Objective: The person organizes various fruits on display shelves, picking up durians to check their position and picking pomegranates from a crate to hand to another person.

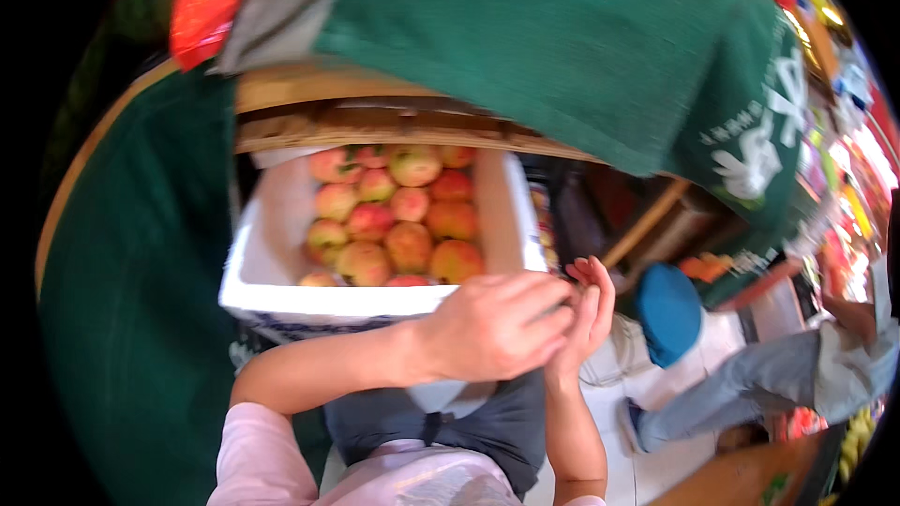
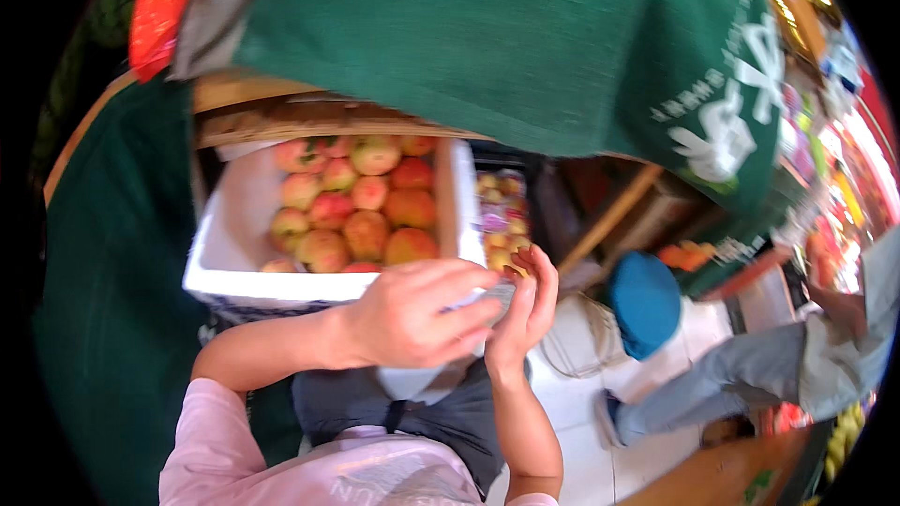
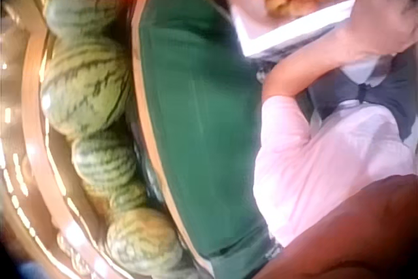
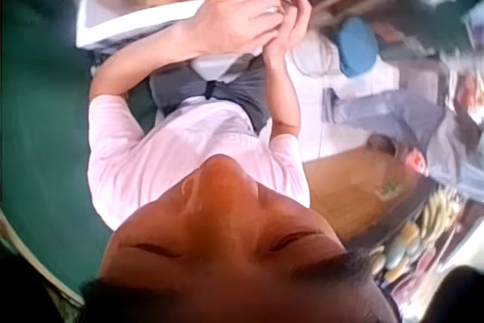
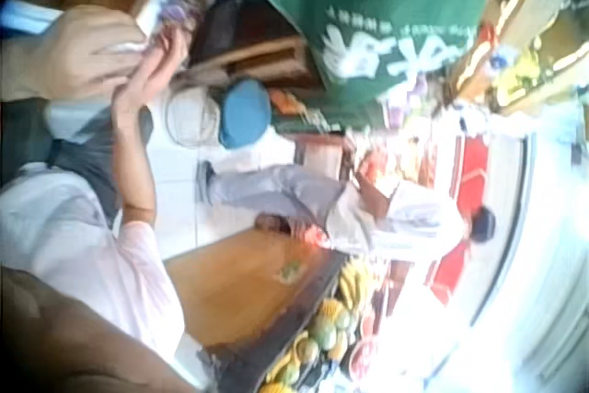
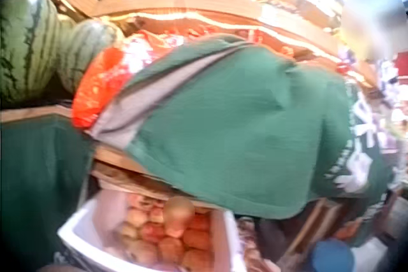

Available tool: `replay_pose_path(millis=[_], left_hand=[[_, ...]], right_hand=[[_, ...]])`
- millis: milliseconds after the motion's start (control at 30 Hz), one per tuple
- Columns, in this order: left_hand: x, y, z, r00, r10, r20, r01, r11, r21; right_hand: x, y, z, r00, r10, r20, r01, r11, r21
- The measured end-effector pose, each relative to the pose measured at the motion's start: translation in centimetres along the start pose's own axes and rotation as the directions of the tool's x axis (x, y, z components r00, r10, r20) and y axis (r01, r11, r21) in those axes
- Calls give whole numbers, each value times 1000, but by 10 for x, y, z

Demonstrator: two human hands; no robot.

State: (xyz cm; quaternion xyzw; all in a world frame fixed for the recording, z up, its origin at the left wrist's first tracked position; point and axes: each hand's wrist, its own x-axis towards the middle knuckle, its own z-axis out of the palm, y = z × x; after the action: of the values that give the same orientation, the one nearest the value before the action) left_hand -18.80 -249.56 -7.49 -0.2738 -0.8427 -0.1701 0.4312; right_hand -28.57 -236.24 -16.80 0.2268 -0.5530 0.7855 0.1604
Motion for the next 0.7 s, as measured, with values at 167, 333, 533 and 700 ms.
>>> replay_pose_path(millis=[167,333,533,700], left_hand=[[5,-41,-72,805,-379,456,188,892,410],[-11,-138,-96,239,-738,631,356,671,650],[-106,-184,-67,-85,-681,727,423,636,645],[-100,-164,-55,-139,-718,682,332,615,716]], right_hand=[[-18,-24,41,874,-410,261,458,874,-164],[-16,-24,56,825,-464,322,561,740,-371],[-15,-22,54,777,-507,372,627,675,-389],[-12,-19,52,760,-533,373,650,639,-411]])
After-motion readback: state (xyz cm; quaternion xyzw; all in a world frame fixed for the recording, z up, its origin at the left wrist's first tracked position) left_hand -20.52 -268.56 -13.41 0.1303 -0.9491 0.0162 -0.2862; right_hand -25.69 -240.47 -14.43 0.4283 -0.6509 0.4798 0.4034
